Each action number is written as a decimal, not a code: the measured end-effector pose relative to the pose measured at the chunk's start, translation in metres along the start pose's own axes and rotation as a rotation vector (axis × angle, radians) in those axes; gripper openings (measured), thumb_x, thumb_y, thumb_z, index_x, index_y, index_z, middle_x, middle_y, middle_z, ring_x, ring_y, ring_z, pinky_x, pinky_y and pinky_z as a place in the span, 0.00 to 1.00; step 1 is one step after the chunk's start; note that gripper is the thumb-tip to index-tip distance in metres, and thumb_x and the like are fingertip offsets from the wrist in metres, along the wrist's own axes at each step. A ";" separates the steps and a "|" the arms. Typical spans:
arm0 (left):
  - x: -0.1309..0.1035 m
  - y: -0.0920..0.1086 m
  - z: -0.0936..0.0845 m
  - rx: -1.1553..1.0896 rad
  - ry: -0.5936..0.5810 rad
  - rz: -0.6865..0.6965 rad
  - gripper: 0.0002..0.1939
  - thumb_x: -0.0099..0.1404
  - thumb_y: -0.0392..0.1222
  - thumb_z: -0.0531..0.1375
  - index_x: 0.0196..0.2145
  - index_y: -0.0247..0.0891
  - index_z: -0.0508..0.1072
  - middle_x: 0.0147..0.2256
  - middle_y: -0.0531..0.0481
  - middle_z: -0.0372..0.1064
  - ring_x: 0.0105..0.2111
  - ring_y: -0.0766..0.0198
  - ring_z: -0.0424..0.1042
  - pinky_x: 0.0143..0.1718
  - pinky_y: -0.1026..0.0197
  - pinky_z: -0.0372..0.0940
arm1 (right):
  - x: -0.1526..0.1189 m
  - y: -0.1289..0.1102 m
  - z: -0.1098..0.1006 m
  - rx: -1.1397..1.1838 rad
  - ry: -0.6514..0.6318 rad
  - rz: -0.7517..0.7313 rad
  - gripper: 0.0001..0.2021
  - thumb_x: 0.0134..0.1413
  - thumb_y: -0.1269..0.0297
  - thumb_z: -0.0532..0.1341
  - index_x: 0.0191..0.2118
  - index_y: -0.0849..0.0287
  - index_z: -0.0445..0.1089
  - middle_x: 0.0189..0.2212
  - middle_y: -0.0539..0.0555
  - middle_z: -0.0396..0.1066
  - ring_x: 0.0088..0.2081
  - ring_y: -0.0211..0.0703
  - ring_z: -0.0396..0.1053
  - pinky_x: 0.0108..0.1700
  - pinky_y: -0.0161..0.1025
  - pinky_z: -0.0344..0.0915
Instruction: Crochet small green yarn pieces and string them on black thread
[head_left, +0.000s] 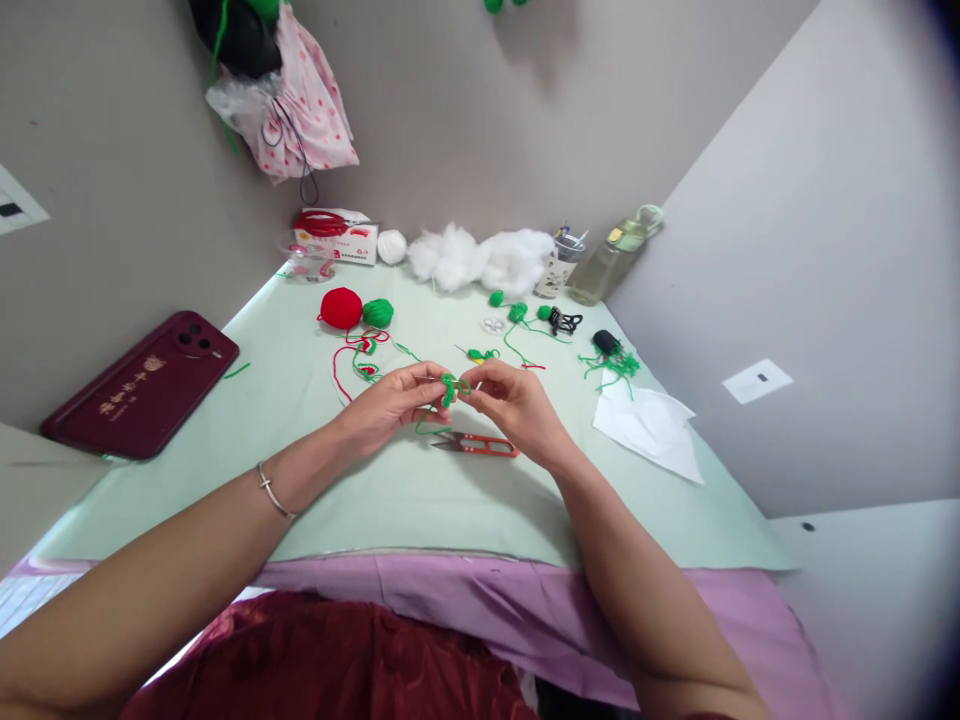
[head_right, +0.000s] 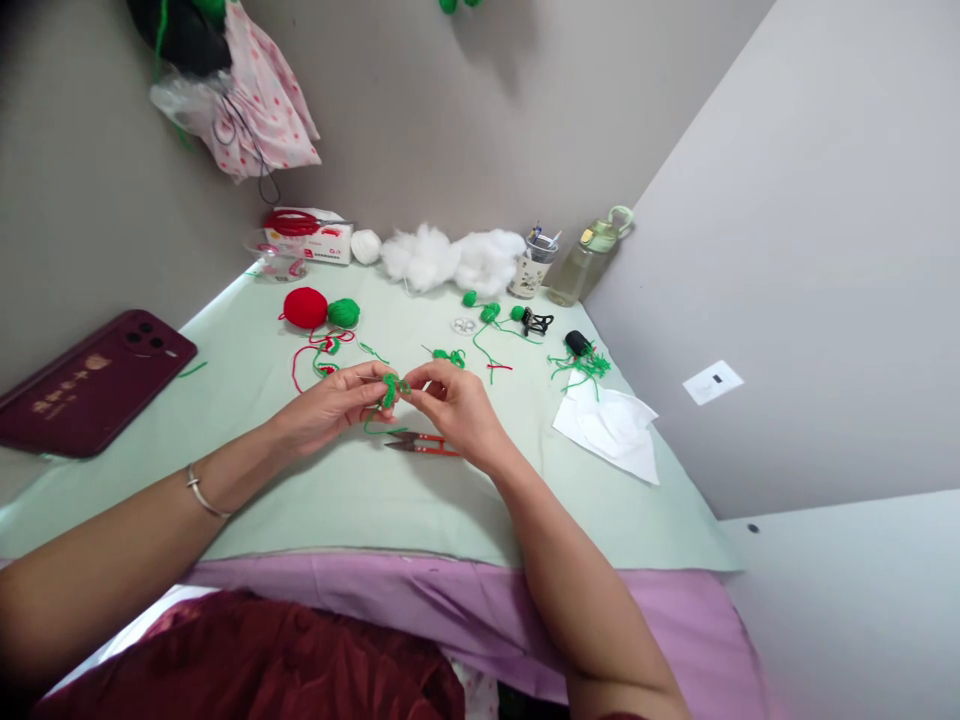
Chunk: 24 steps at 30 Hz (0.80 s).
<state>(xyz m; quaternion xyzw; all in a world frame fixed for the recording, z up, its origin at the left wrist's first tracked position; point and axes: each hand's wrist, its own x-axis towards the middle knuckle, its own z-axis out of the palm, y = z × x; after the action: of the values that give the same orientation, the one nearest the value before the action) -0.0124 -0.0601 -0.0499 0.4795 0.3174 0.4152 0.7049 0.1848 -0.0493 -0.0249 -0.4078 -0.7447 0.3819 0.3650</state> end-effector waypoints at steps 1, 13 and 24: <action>0.000 0.000 0.000 0.001 -0.003 -0.003 0.10 0.63 0.46 0.64 0.38 0.38 0.74 0.33 0.53 0.68 0.33 0.67 0.69 0.44 0.58 0.69 | 0.000 0.000 0.001 -0.018 -0.006 -0.006 0.05 0.56 0.64 0.63 0.33 0.59 0.73 0.30 0.50 0.70 0.27 0.34 0.60 0.30 0.35 0.59; 0.001 -0.003 0.001 0.071 0.033 0.000 0.10 0.60 0.46 0.66 0.35 0.37 0.74 0.32 0.54 0.66 0.33 0.65 0.69 0.44 0.56 0.68 | -0.001 0.000 -0.008 -0.236 0.158 -0.197 0.07 0.62 0.66 0.59 0.40 0.56 0.75 0.32 0.52 0.69 0.30 0.37 0.64 0.34 0.37 0.62; 0.005 -0.015 -0.003 0.191 -0.023 -0.065 0.10 0.61 0.46 0.65 0.35 0.36 0.74 0.34 0.52 0.68 0.33 0.64 0.71 0.43 0.55 0.68 | -0.008 0.009 0.007 -0.665 -0.010 -0.536 0.12 0.67 0.70 0.53 0.37 0.58 0.73 0.36 0.54 0.70 0.34 0.36 0.66 0.33 0.33 0.60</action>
<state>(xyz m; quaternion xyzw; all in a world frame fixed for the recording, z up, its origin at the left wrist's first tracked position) -0.0081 -0.0573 -0.0650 0.5388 0.3629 0.3546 0.6725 0.1854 -0.0549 -0.0375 -0.2936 -0.9087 0.0145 0.2963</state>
